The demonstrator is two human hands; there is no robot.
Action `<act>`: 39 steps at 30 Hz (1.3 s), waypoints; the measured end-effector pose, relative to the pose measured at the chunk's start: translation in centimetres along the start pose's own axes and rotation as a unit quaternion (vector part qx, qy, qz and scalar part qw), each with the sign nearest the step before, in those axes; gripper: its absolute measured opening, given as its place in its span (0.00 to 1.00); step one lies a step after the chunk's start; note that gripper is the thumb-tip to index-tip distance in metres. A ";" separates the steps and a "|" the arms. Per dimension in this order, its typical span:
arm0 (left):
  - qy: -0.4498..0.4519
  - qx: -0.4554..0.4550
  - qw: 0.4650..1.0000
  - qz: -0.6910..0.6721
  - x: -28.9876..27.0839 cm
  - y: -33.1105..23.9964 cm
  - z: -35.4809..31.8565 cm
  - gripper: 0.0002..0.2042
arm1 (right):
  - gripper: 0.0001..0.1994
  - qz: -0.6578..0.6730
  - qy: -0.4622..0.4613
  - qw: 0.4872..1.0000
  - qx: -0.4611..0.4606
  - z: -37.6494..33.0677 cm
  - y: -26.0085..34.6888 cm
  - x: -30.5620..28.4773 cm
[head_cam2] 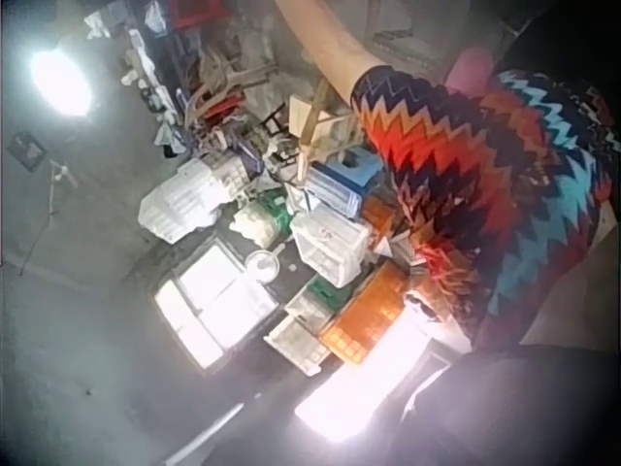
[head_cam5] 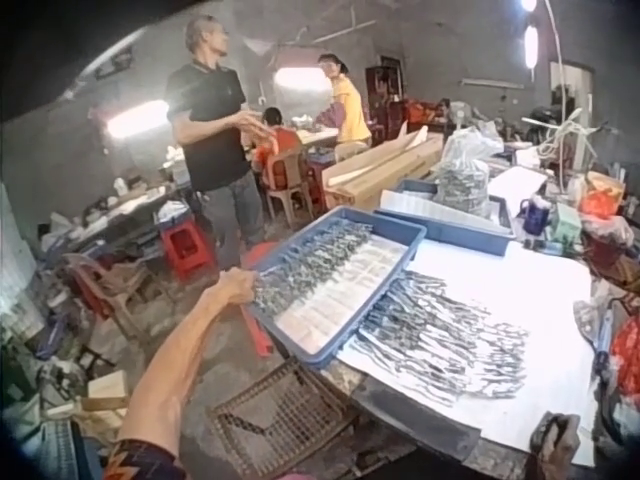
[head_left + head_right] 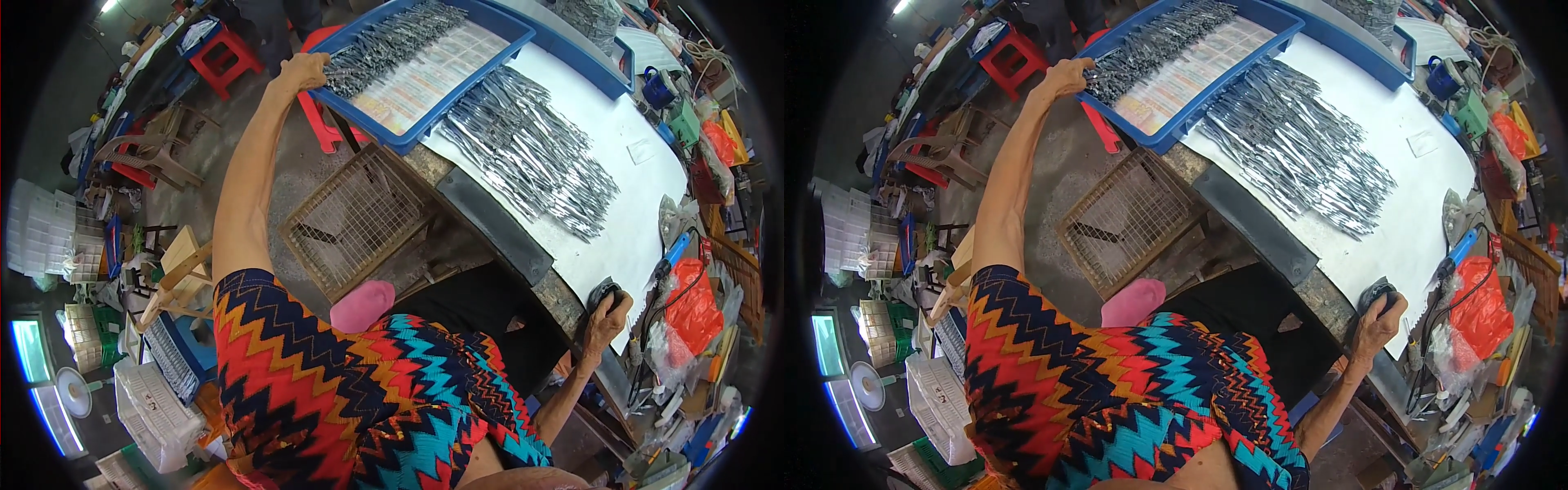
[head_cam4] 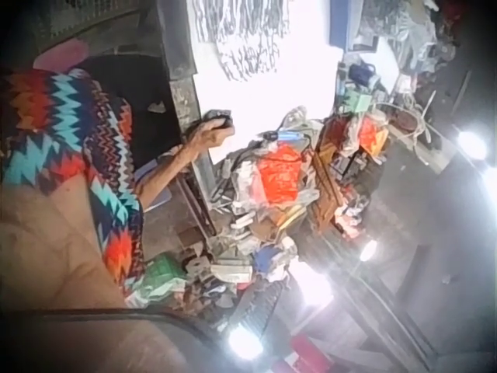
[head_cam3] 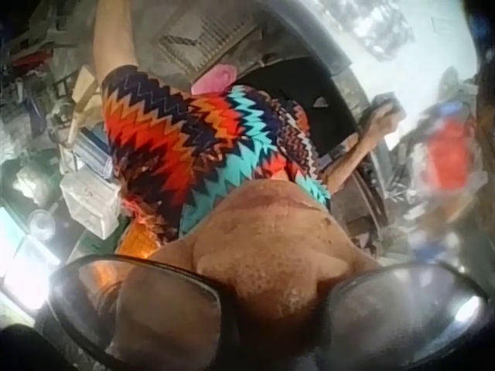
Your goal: Cleaning and sorting small metal rods at a workbench in a workshop.
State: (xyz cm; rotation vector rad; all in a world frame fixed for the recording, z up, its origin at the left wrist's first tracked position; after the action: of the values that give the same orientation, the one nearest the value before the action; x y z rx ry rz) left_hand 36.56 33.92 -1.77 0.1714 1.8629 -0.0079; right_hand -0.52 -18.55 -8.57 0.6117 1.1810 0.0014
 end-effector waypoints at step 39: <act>0.098 -0.023 0.992 0.071 -1.8 -2.0 1.1 0.40 | 0.04 0.058 0.005 0.997 -0.042 0.4 0.3 -0.7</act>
State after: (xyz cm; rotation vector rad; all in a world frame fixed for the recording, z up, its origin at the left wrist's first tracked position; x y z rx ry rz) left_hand 37.84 31.67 -0.51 0.2819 2.0409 0.1550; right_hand -0.38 -18.67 -7.76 0.6045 1.1477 0.1515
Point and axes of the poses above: each hand's wrist, its own z-axis towards the middle knuckle, its own x-axis out of the palm, y = z × x, the point moved 1 cm from there along z, towards the middle knuckle, and after that the axes turned 13 degrees about y, right-handed, at the moved point
